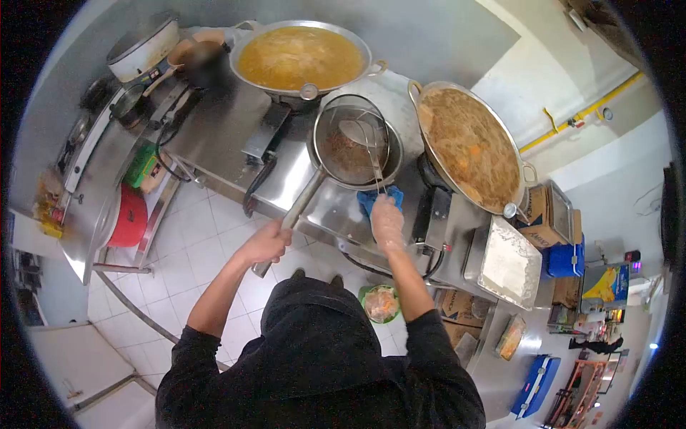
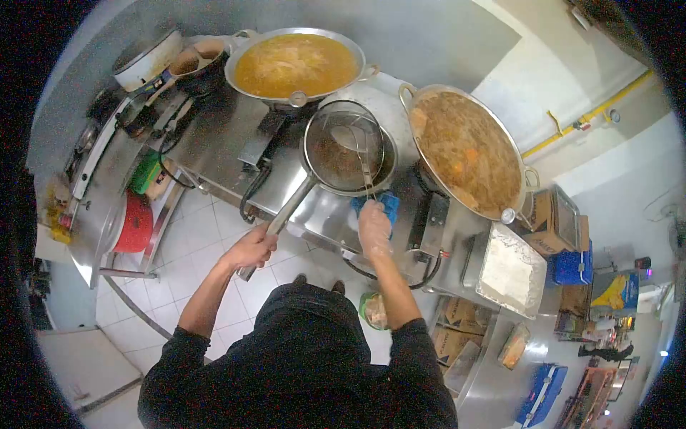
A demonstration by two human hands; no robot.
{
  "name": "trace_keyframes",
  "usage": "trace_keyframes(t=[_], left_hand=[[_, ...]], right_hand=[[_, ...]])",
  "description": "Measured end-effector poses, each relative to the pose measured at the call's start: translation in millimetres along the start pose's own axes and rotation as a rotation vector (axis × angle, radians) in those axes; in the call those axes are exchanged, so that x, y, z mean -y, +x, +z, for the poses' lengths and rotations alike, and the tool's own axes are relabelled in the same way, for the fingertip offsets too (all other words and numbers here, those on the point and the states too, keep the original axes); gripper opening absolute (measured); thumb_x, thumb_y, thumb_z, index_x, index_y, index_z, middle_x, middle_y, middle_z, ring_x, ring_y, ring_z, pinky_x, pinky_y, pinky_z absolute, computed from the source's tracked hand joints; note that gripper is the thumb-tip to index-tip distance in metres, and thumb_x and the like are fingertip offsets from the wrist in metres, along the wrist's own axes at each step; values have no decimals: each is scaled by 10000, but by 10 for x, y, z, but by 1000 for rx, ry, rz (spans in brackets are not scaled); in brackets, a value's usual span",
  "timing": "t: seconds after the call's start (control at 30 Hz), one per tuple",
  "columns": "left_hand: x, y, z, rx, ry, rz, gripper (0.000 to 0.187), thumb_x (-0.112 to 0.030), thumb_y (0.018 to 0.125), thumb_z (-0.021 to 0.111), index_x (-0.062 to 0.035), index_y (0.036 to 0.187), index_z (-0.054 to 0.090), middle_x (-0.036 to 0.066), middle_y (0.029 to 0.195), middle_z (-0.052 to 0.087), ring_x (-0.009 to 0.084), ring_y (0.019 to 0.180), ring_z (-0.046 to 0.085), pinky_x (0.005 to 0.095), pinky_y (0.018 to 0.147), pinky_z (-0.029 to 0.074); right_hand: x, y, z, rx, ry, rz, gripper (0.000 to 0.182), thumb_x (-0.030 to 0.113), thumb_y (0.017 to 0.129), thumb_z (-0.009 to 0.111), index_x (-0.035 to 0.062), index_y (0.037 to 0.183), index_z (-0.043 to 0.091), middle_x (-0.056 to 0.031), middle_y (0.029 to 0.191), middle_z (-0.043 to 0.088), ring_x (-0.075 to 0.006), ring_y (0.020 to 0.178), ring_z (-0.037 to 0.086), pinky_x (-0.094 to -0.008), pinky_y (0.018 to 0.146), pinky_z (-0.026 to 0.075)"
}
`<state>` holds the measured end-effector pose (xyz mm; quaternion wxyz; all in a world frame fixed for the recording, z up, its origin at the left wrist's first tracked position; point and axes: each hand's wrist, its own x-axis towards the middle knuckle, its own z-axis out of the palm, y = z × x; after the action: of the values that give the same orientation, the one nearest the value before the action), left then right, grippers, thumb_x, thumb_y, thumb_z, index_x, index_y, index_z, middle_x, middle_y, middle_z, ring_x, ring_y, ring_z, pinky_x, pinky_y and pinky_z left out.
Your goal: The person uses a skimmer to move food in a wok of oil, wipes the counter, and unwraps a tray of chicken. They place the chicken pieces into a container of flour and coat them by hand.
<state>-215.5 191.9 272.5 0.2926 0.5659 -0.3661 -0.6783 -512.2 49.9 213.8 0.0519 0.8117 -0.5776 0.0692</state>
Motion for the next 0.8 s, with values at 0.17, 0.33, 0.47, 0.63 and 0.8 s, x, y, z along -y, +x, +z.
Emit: trace_keyframes(t=[0.17, 0.33, 0.47, 0.63, 0.8], left_hand=[[-210, -167, -22, -131, 333, 127, 297, -171, 949, 461, 58, 1133, 418, 119, 711, 532, 226, 538, 562, 394, 472, 476], [-102, -171, 181, -264, 698, 293, 299, -134, 934, 469, 102, 1107, 403, 351, 810, 579, 502, 756, 581, 542, 705, 455], [-247, -254, 210, -304, 772, 288, 268, -118, 928, 480, 97, 1073, 412, 357, 778, 585, 520, 784, 579, 567, 729, 441], [-316, -424, 296, -389, 818, 246, 346, -111, 928, 479, 114, 1176, 395, 352, 762, 585, 517, 787, 581, 565, 725, 444], [-276, -419, 403, -435, 808, 289, 400, -109, 925, 483, 93, 1257, 387, 350, 771, 589, 513, 776, 579, 557, 723, 449]], right_hand=[[-349, -339, -291, 214, -115, -102, 116, 36, 864, 496, -4, 947, 566, -196, 866, 642, -315, 699, 692, -406, 588, 567], [-408, -155, -340, 98, -89, -46, 113, 44, 856, 514, 4, 945, 570, -215, 873, 636, -323, 690, 687, -394, 583, 569], [-338, -428, -425, 100, -53, -111, 93, 47, 842, 525, 3, 903, 580, -217, 849, 632, -318, 658, 680, -397, 560, 561], [-380, -658, -830, 97, -43, -25, 88, 29, 839, 518, -4, 880, 589, -214, 821, 631, -331, 665, 676, -416, 551, 552], [-344, -368, -485, -113, 306, 24, 150, -20, 809, 523, 27, 927, 603, -218, 903, 650, -373, 701, 664, -417, 535, 531]])
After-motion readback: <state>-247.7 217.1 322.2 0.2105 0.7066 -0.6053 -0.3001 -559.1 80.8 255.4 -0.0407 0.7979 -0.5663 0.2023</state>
